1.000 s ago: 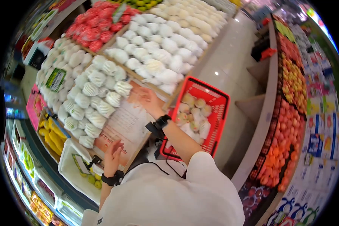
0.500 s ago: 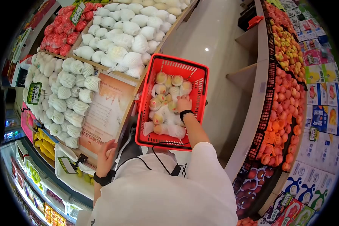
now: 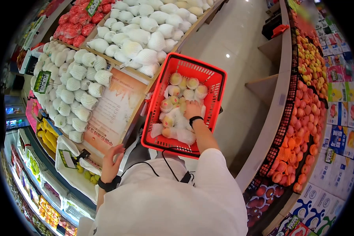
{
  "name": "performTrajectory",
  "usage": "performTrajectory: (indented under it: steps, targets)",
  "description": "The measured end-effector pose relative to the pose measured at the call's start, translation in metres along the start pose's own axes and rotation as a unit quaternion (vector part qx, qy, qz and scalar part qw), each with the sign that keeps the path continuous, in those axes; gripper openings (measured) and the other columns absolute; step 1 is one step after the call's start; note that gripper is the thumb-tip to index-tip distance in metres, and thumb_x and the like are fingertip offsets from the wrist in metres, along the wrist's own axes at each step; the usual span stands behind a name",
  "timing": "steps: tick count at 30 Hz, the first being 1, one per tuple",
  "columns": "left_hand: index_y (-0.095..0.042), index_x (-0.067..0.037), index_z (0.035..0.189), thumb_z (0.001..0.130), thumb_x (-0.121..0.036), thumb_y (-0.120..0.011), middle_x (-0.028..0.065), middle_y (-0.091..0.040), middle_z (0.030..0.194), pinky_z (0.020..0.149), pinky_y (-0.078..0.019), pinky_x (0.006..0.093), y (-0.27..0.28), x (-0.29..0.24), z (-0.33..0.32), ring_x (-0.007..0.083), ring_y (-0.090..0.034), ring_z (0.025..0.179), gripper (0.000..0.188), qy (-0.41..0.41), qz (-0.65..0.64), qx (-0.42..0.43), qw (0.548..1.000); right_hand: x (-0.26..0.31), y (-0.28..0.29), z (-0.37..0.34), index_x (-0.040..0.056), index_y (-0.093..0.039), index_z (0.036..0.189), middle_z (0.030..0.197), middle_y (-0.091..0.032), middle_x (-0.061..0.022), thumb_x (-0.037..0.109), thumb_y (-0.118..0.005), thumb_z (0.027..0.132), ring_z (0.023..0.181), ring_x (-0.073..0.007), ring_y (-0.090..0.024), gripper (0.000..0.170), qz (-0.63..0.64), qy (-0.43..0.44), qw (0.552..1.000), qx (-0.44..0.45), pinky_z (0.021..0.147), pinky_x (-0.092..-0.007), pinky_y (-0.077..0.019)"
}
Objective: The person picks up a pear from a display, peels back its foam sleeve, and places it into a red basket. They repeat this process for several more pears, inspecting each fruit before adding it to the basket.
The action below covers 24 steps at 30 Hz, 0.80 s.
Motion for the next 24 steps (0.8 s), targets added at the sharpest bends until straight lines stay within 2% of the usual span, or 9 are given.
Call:
performTrajectory:
  steps: [3,4,6,7,9,14,16,21,24]
  targets:
    - [-0.055,-0.001,0.116,0.085,-0.004,-0.058,0.0124,-0.063,0.097,0.082,-0.0465,0.0318,0.005,-0.006,0.005,0.0234,-0.062,0.091,0.032,-0.01,0.002,-0.004,1.0,-0.008,0.038,-0.019,0.0089,-0.052,0.115,0.106,-0.061,-0.0137,0.027,-0.076,0.056,0.105,-0.0318,-0.055,0.067,0.259,-0.072,0.956,-0.113,0.102,-0.0533,-0.0295]
    - [-0.055,-0.001,0.116,0.085,-0.004,-0.058,0.0124,-0.063,0.097,0.082,-0.0465,0.0318,0.007,-0.009,0.008,0.0234,-0.062,0.091,0.032,-0.013,0.0,-0.013,1.0,-0.007,0.058,-0.028,0.0063,-0.051,0.119,0.104,-0.062,-0.0158,0.027,-0.079,0.055,0.1,-0.0316,-0.058,0.073,0.352,-0.053,0.921,-0.157,0.095,-0.0448,-0.0408]
    - [-0.054,-0.001,0.116,0.084,-0.005,-0.059,0.0125,-0.062,0.099,0.084,-0.0468,0.0319,0.006,-0.019,0.015,0.0236,-0.062,0.092,0.033,-0.039,-0.013,-0.003,0.999,-0.001,0.091,-0.042,0.0036,-0.05,0.121,0.102,-0.063,-0.0141,0.021,-0.082,0.059,0.097,-0.0242,-0.06,0.072,0.487,-0.051,0.863,-0.12,0.087,-0.0341,-0.0478]
    - [-0.054,-0.001,0.117,0.084,-0.005,-0.059,0.0133,-0.06,0.104,0.085,-0.047,0.0323,0.006,-0.026,0.019,0.0244,-0.061,0.093,0.033,-0.046,-0.033,-0.001,0.998,0.005,0.116,-0.051,0.0036,-0.05,0.121,0.102,-0.063,-0.0141,0.021,-0.082,0.059,0.097,-0.0242,-0.06,0.072,0.485,-0.045,0.865,-0.123,0.087,-0.0341,-0.0478]
    - [-0.052,-0.001,0.119,0.084,-0.006,-0.059,0.0138,-0.058,0.108,0.086,-0.0466,0.0324,0.005,-0.038,0.029,0.0246,-0.06,0.098,0.036,-0.068,-0.043,0.011,0.997,0.029,0.163,-0.069,0.0018,-0.048,0.123,0.105,-0.061,-0.0098,0.014,-0.08,0.066,0.099,-0.0156,-0.058,0.067,0.607,0.041,0.791,-0.067,0.085,-0.0294,-0.0485]
    - [-0.043,-0.002,0.129,0.082,-0.011,-0.065,0.0157,-0.051,0.121,0.092,-0.0432,0.0341,0.006,-0.079,0.053,0.0274,-0.053,0.112,0.053,-0.118,-0.066,0.039,0.99,0.087,0.24,-0.108,0.0024,-0.044,0.127,0.114,-0.057,-0.0069,0.007,-0.076,0.071,0.102,-0.0135,-0.056,0.065,0.656,0.127,0.743,0.033,0.087,-0.0275,-0.0461]
    - [-0.035,-0.001,0.134,0.078,-0.016,-0.07,0.0176,-0.048,0.125,0.098,-0.0384,0.0352,0.004,-0.094,0.057,0.0299,-0.047,0.118,0.067,-0.194,-0.062,0.048,0.978,0.116,0.26,-0.121,0.0031,-0.043,0.128,0.116,-0.055,-0.0074,0.008,-0.076,0.072,0.104,-0.0133,-0.053,0.066,0.708,0.184,0.679,0.063,0.09,-0.0277,-0.0443]
    - [-0.027,-0.001,0.138,0.077,-0.013,-0.073,0.0156,-0.043,0.133,0.105,-0.0317,0.0348,0.003,-0.089,0.057,0.0248,-0.042,0.124,0.078,-0.15,-0.127,0.101,0.975,0.167,0.272,-0.13,0.0038,-0.04,0.127,0.117,-0.051,-0.0073,0.012,-0.076,0.073,0.108,-0.0145,-0.049,0.066,0.688,0.248,0.681,0.043,0.093,-0.029,-0.0414]
    - [-0.023,-0.001,0.141,0.079,-0.012,-0.07,0.0143,-0.041,0.135,0.106,-0.0298,0.0345,0.012,-0.081,0.046,0.0226,-0.038,0.126,0.078,-0.111,-0.209,0.103,0.966,0.188,0.277,-0.131,0.0031,-0.04,0.126,0.118,-0.047,-0.0108,0.013,-0.073,0.075,0.111,-0.0199,-0.047,0.061,0.631,0.262,0.729,0.04,0.095,-0.031,-0.0388]
Point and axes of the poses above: each hand's wrist, its own z-axis towards the middle knuckle, its own y-axis out of the back of the hand, x = y × z, the point moved 5 cm from there along z, towards the middle knuckle
